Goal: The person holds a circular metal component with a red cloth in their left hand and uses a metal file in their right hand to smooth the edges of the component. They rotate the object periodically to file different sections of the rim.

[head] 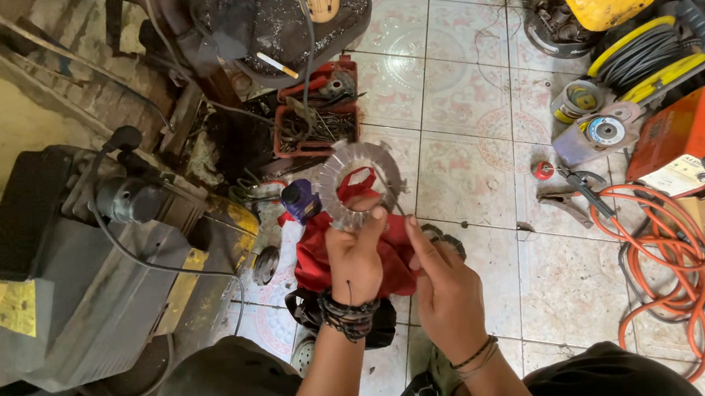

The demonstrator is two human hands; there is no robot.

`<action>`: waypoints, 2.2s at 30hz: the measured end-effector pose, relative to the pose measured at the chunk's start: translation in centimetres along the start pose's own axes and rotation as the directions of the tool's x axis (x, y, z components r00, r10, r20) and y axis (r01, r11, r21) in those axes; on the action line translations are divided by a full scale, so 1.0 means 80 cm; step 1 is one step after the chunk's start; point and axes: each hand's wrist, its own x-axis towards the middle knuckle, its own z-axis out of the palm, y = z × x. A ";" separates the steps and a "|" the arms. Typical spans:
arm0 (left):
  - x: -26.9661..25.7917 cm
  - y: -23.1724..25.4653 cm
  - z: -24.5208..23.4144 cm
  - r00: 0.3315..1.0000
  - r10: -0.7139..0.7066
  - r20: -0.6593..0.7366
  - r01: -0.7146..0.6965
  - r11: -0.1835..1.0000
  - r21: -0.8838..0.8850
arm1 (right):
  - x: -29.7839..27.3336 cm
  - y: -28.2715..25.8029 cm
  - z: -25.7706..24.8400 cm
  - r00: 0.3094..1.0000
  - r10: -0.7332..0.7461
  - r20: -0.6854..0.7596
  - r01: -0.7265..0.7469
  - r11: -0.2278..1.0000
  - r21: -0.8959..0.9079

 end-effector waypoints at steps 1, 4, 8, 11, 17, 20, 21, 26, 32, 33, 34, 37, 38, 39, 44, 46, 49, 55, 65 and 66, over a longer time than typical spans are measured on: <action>-0.002 -0.003 0.003 1.000 0.002 0.002 -0.002 1.000 -0.001 | 0.004 0.000 -0.002 1.000 -0.001 -0.003 0.001 1.000 -0.001; -0.008 -0.002 0.007 0.978 -0.203 -0.058 0.204 0.979 0.013 | 0.005 0.002 -0.007 0.999 0.015 -0.039 -0.016 1.000 -0.006; 0.000 0.002 -0.003 0.984 -0.102 -0.143 0.105 0.994 0.014 | 0.000 0.003 -0.004 1.000 0.007 0.023 -0.007 1.000 0.000; -0.004 -0.012 0.003 0.990 -0.112 -0.085 0.109 0.993 -0.038 | 0.007 0.001 -0.010 1.000 0.013 0.009 -0.013 1.000 0.009; 0.003 0.000 -0.005 0.983 -0.079 -0.165 0.082 0.997 0.010 | 0.003 -0.003 -0.019 0.999 -0.003 0.035 0.003 1.000 0.013; 0.008 0.000 -0.015 0.932 -0.189 -0.309 0.206 0.978 0.021 | 0.001 -0.001 -0.017 0.995 0.016 0.099 -0.017 1.000 0.006; 0.010 0.002 -0.016 0.919 -0.208 -0.335 0.229 0.973 0.024 | 0.000 0.001 -0.016 0.992 0.027 0.127 -0.027 1.000 -0.004; 0.024 -0.010 -0.028 0.905 -0.249 -0.345 0.214 0.967 -0.136 | 0.003 0.017 -0.022 0.993 0.045 0.109 -0.061 0.986 0.152; 0.018 -0.012 -0.029 0.970 -0.214 -0.111 0.212 0.977 -0.034 | 0.010 0.012 -0.018 0.973 0.226 -0.039 -0.187 0.879 0.438; 0.018 -0.013 -0.028 0.981 -0.193 -0.035 0.191 0.980 -0.049 | 0.012 0.009 -0.019 0.951 0.308 -0.032 -0.252 0.828 0.500; 0.017 -0.013 -0.027 0.981 -0.194 -0.033 0.192 0.980 -0.049 | 0.016 0.004 -0.020 0.950 0.310 -0.033 -0.253 0.828 0.500; 0.011 -0.023 -0.026 0.974 -0.171 0.148 0.180 0.982 -0.051 | 0.023 -0.003 -0.022 0.916 0.401 -0.030 -0.300 0.733 0.611; 0.009 -0.031 -0.026 0.959 -0.195 0.207 0.211 0.976 -0.057 | 0.023 -0.001 -0.022 0.899 0.437 0.025 -0.336 0.654 0.678; 0.007 -0.039 -0.026 0.939 -0.218 0.265 0.242 0.968 -0.060 | 0.023 0.001 -0.022 0.881 0.466 0.083 -0.369 0.567 0.737; 0.008 0.003 -0.012 0.860 -0.186 0.476 0.180 0.982 0.058 | 0.008 0.040 -0.003 0.815 0.550 0.184 -0.434 0.367 0.823; 0.006 0.003 -0.009 0.849 -0.206 0.487 0.193 0.978 0.079 | 0.007 0.042 -0.001 0.801 0.569 0.188 -0.425 0.318 0.847; 0.002 -0.002 -0.002 0.838 -0.201 0.507 0.200 0.978 0.057 | 0.013 0.036 -0.002 0.788 0.601 0.133 -0.374 0.297 0.879; -0.011 0.002 0.024 0.841 -0.167 0.515 0.248 0.964 -0.094 | 0.017 0.026 0.000 0.785 0.620 -0.014 -0.280 0.374 0.884; -0.008 -0.009 0.018 0.938 -0.138 0.318 0.114 0.989 0.093 | 0.015 0.023 -0.006 0.844 0.535 -0.036 -0.293 0.515 0.806; -0.007 -0.010 0.015 0.950 -0.150 0.273 0.116 0.984 0.137 | 0.016 0.019 -0.011 0.868 0.497 -0.022 -0.294 0.548 0.783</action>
